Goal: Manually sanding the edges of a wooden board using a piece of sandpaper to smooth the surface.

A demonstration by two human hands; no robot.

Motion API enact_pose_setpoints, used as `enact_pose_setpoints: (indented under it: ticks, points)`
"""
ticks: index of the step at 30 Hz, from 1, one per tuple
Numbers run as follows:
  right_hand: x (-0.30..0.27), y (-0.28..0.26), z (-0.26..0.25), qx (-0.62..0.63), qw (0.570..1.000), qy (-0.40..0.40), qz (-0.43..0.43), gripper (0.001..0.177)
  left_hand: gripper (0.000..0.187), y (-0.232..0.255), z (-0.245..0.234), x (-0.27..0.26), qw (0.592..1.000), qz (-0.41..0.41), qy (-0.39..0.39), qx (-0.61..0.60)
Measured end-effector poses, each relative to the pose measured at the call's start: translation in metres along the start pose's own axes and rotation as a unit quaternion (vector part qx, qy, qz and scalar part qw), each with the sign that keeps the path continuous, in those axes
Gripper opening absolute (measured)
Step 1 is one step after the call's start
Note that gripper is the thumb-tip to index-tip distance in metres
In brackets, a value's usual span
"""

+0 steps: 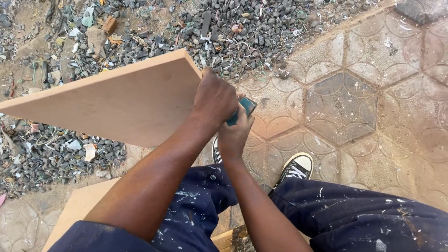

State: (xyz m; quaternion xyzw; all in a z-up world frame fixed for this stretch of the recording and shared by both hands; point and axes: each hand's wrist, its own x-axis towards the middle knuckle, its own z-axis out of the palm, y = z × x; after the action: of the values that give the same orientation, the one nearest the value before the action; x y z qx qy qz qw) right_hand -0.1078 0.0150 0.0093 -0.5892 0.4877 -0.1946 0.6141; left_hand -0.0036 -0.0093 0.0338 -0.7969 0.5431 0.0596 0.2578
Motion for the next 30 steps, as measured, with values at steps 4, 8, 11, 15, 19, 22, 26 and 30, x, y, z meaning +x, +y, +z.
enact_pose_setpoints:
  ticks: [4,8,11,15,19,22,26,30]
  points:
    - [0.003,0.041,-0.002,-0.045,0.998,-0.002,-0.041,0.066,0.043,0.004,0.014,0.007,1.0,0.003,0.014,-0.018]
    - [0.017,0.124,-0.023,-0.066,0.994,-0.054,0.062,0.077,0.041,0.003,0.025,0.012,0.999,-0.01,0.0,-0.037]
    - [0.033,0.141,-0.031,-0.125,0.983,-0.09,0.101,0.09,0.03,0.001,0.022,0.013,1.0,-0.003,-0.007,-0.023]
    - [0.031,0.082,-0.017,-0.112,0.991,-0.063,0.05,0.059,0.021,0.011,0.052,0.025,1.0,-0.011,0.016,0.014]
    - [0.021,0.114,-0.008,-0.092,0.995,-0.016,0.016,0.043,0.018,0.028,0.083,0.031,0.998,-0.011,0.057,0.005]
    - [0.023,0.18,-0.025,-0.139,0.99,0.003,-0.012,0.037,0.021,0.026,0.081,0.028,0.998,0.004,0.063,0.009]
    - [0.006,0.157,-0.016,-0.245,0.954,-0.154,0.08,0.045,0.021,0.022,0.08,0.034,0.997,0.024,0.072,0.019]
    - [-0.012,0.144,0.019,-0.207,0.952,-0.199,0.106,0.036,0.02,0.021,0.069,0.026,0.998,0.02,0.055,0.01]
